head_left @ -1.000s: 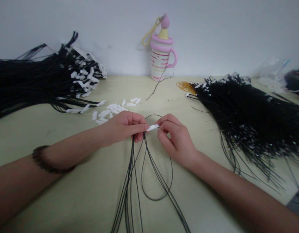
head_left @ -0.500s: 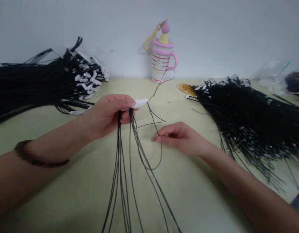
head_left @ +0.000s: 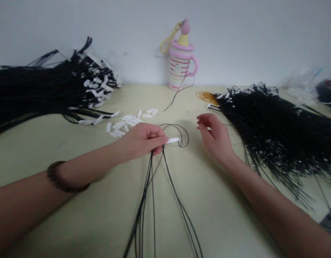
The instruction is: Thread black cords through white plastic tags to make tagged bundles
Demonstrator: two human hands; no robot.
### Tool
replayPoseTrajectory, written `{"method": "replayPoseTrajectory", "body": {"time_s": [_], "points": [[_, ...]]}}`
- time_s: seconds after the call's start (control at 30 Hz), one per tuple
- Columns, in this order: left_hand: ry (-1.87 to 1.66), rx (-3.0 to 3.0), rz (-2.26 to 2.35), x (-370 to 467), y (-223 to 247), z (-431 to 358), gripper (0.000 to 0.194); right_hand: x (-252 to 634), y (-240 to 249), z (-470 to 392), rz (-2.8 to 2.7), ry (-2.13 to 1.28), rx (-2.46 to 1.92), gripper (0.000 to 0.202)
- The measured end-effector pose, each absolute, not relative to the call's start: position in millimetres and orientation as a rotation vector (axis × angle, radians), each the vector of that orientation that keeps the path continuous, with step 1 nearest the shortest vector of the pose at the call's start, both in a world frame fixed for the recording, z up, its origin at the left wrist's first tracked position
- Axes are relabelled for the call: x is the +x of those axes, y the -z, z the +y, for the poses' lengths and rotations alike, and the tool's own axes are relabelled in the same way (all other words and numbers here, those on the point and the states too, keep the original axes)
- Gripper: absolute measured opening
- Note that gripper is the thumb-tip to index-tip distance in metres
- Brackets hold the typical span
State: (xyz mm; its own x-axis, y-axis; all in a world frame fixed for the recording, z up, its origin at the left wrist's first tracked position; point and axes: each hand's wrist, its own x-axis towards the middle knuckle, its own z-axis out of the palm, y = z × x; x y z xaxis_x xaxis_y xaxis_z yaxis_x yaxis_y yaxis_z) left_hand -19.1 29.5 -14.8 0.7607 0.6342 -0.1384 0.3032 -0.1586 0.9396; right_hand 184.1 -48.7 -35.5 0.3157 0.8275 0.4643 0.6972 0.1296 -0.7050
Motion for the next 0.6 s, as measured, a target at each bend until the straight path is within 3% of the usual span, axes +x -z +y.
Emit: {"method": "replayPoseTrajectory", "body": {"time_s": [0.1,0.27,0.6], "points": [[-0.395,1.72,0.756,-18.0,18.0,30.0,0.016,161.7,28.6,-60.6,-1.515,-0.207,-1.563,0.008],[-0.428,1.696,0.728,-17.2,17.5,30.0,0.018,122.3,28.0,-72.1,-1.708,-0.673,-1.522,0.02],[-0.437,1.664,0.712,-16.7,20.6,31.8,0.017,113.3,33.7,-59.0,-1.43,-0.882,-1.506,0.02]]}}
